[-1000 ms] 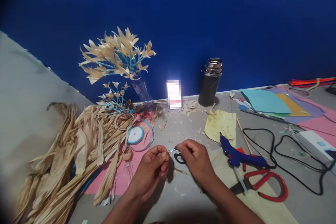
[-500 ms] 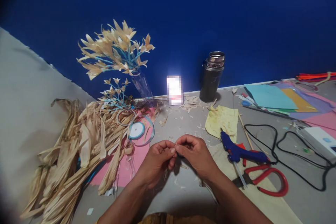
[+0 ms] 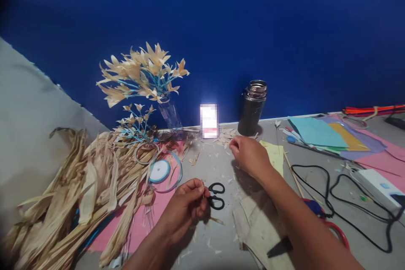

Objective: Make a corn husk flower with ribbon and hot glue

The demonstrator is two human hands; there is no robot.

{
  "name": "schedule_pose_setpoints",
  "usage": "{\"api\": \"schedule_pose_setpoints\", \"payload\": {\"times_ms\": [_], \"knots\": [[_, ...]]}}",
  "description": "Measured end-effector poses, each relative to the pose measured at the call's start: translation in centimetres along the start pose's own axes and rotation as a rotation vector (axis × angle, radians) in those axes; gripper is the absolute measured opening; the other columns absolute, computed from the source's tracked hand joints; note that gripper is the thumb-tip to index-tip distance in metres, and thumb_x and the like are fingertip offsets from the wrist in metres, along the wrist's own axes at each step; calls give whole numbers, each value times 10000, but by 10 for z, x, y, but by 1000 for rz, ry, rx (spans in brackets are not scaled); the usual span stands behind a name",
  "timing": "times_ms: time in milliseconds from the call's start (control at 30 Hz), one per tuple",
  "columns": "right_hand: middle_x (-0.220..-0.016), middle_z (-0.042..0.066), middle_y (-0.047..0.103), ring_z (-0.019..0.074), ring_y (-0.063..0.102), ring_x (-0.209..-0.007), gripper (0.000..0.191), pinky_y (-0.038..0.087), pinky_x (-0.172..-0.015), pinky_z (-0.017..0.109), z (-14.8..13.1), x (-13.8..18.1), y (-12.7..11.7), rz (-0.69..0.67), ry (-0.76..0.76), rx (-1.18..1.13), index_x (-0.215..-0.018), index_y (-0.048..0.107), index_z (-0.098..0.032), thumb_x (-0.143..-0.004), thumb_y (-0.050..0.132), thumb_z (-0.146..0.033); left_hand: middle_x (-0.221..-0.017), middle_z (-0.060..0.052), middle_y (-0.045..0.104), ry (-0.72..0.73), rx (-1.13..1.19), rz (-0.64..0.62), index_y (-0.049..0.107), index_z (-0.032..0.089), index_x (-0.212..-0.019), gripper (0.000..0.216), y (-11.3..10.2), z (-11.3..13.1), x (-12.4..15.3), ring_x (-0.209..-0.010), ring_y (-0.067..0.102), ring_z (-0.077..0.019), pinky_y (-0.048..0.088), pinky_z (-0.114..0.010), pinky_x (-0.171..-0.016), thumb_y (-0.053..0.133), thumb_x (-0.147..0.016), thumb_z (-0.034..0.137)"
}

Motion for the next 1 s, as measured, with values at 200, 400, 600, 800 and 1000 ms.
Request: {"api": "schedule_pose_setpoints", "payload": {"times_ms": [200, 400, 600, 800, 1000], "knots": [[-1308, 100, 661, 245, 678, -1095, 336, 582, -927, 459, 11, -86, 42, -130, -26, 130, -1291, 640, -191, -1001, 655, -359, -641, -2, 648, -3, 29, -23, 589, 158, -725, 388, 4, -6, 5, -440, 490, -58, 360, -181, -426, 896, -621, 372], [-1326, 101, 650, 245, 674, -1107, 341, 586, -929, 456, 20, -107, 67, -195, -30, 138, -1299, 637, -199, -1001, 657, -362, -638, -5, 654, -14, 30, 14, 586, 162, -726, 399, -2, -7, 4, -424, 472, -57, 317, -188, -422, 897, -611, 384], [-1321, 96, 654, 248, 676, -1102, 341, 588, -924, 458, 32, -113, 70, -213, -7, -58, -1295, 639, -196, -1000, 657, -367, -623, 10, 634, 16, 49, 12, 578, 166, -737, 376, -6, -4, 2, -434, 460, -55, 317, -196, -449, 879, -652, 375], [-1318, 87, 657, 263, 681, -1085, 369, 600, -886, 443, 40, -108, 74, -267, 75, -346, -1289, 648, -172, -980, 681, -371, -608, 22, 615, 26, 78, 10, 569, 167, -732, 376, -6, -5, 1, -433, 451, -49, 303, -190, -448, 881, -640, 355], [-1306, 89, 660, 258, 683, -1080, 361, 600, -890, 444, 47, -103, 65, -204, 205, -589, -1288, 645, -172, -986, 676, -368, -607, 17, 612, 37, 65, 2, 577, 167, -734, 362, -5, -5, 0, -436, 449, -56, 307, -196, -444, 877, -645, 350]]}}
Point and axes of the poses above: each hand's wrist, its own x-axis away from the middle knuckle, its own y-axis out of the palm, z = x × y, the point moved 7 cm from there along -x, towards the middle knuckle
